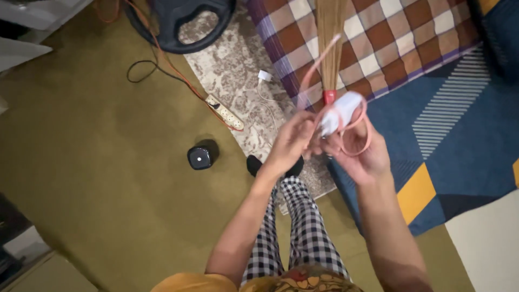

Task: Fold a sarong and place it on a shelf, then tidy up various items and a blanket using a broom.

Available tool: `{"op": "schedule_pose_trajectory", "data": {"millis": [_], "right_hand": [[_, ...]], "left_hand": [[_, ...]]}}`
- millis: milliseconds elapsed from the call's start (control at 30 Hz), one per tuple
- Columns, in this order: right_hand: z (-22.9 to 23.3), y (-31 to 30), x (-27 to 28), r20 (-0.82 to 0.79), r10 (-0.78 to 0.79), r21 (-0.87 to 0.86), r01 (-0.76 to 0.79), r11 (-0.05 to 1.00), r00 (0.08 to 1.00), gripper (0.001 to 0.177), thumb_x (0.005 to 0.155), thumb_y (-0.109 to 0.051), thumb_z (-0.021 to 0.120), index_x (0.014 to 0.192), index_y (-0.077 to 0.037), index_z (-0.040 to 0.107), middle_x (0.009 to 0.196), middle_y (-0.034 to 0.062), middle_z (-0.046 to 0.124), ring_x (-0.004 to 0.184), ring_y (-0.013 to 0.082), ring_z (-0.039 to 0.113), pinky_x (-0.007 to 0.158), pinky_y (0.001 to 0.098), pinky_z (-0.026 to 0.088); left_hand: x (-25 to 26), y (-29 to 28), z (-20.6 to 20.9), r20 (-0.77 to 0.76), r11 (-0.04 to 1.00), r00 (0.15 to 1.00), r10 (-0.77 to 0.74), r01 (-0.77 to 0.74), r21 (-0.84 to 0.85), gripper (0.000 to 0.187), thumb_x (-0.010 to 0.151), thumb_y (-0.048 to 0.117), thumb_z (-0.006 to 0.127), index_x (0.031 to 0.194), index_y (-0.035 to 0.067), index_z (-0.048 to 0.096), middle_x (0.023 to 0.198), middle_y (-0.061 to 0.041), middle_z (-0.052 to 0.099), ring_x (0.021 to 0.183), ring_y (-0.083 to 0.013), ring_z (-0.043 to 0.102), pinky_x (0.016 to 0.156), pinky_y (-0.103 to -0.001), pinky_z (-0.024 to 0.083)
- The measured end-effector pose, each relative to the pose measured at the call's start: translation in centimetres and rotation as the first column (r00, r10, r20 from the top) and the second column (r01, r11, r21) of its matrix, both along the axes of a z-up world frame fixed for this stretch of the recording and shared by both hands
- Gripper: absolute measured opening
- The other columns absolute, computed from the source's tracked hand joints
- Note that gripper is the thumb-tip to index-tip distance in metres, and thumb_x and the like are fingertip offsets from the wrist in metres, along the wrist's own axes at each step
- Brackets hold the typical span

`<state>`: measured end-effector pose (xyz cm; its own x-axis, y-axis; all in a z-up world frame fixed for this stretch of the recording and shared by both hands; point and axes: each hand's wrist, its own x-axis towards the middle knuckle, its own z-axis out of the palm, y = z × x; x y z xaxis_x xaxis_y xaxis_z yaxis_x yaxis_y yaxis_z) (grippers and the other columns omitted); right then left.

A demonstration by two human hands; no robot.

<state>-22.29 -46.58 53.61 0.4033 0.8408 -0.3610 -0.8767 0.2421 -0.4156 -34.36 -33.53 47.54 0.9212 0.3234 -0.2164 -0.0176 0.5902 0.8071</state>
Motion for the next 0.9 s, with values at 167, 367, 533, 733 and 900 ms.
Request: {"op": "schedule_pose_trajectory", "data": {"millis": [167, 367, 533, 733, 900], "right_hand": [[-1.2, -2.1, 1.2, 0.296, -0.373, -0.203, 0.439, 0.875, 0.879, 0.03, 0.113, -0.025, 0.055, 0.133, -0.002, 0.057, 0.107, 0.0086, 0.067, 0.082, 0.0188, 0.062, 0.069, 0.0336, 0.048], [-7.4, -11.2, 1.2, 0.767, 0.521, -0.638, 0.353, 0.684, 0.374, 0.028, 0.102, -0.014, 0.057, 0.127, -0.002, 0.056, 0.096, 0.0074, 0.067, 0.078, 0.0171, 0.061, 0.069, 0.0287, 0.049], [-9.8, -19.3, 1.0, 0.438, 0.702, -0.666, -0.322, 0.673, 0.562, 0.043, 0.097, -0.018, 0.06, 0.138, -0.007, 0.058, 0.099, 0.0102, 0.073, 0.083, 0.0205, 0.068, 0.07, 0.0324, 0.056], [-7.0, -24.0, 3.6, 0.145, -0.021, -0.105, 0.036, 0.994, 0.989, 0.068, 0.095, -0.032, 0.064, 0.154, -0.007, 0.041, 0.11, 0.0109, 0.067, 0.095, 0.0227, 0.07, 0.076, 0.0365, 0.06], [-13.0, -30.3, 7.9, 0.262, -0.575, -0.294, 0.631, 0.718, 0.775, 0.044, 0.111, -0.032, 0.049, 0.147, -0.008, 0.043, 0.113, 0.0106, 0.065, 0.096, 0.0193, 0.067, 0.082, 0.034, 0.058]], "left_hand": [[0.4, -4.4, 1.3, -0.282, 0.88, 0.917, -0.282, 0.364, 0.305, 0.045, 0.113, 0.043, 0.035, 0.123, 0.007, 0.061, 0.086, -0.003, 0.069, 0.072, -0.0142, 0.07, 0.067, -0.028, 0.056], [2.9, -6.8, 3.5, -0.425, 0.683, 0.83, -0.362, 0.546, 0.485, 0.037, 0.105, 0.039, 0.053, 0.108, 0.003, 0.061, 0.077, -0.012, 0.072, 0.074, -0.0282, 0.074, 0.068, -0.039, 0.055], [7.1, -9.3, 2.0, -0.472, 0.398, 0.78, -0.412, 0.62, 0.677, 0.04, 0.09, 0.044, 0.07, 0.085, 0.005, 0.071, 0.071, -0.017, 0.07, 0.066, -0.0308, 0.072, 0.059, -0.041, 0.054], [8.5, -15.1, -4.6, -0.42, 0.602, 0.801, -0.427, 0.598, 0.529, 0.036, 0.096, 0.039, 0.068, 0.087, 0.004, 0.069, 0.066, -0.011, 0.068, 0.059, -0.0231, 0.068, 0.055, -0.037, 0.05], [6.7, -20.4, -13.2, -0.513, 0.421, 0.785, -0.346, 0.619, 0.663, 0.031, 0.1, 0.033, 0.066, 0.092, 0.004, 0.074, 0.063, -0.011, 0.061, 0.056, -0.02, 0.058, 0.056, -0.038, 0.045]]}}
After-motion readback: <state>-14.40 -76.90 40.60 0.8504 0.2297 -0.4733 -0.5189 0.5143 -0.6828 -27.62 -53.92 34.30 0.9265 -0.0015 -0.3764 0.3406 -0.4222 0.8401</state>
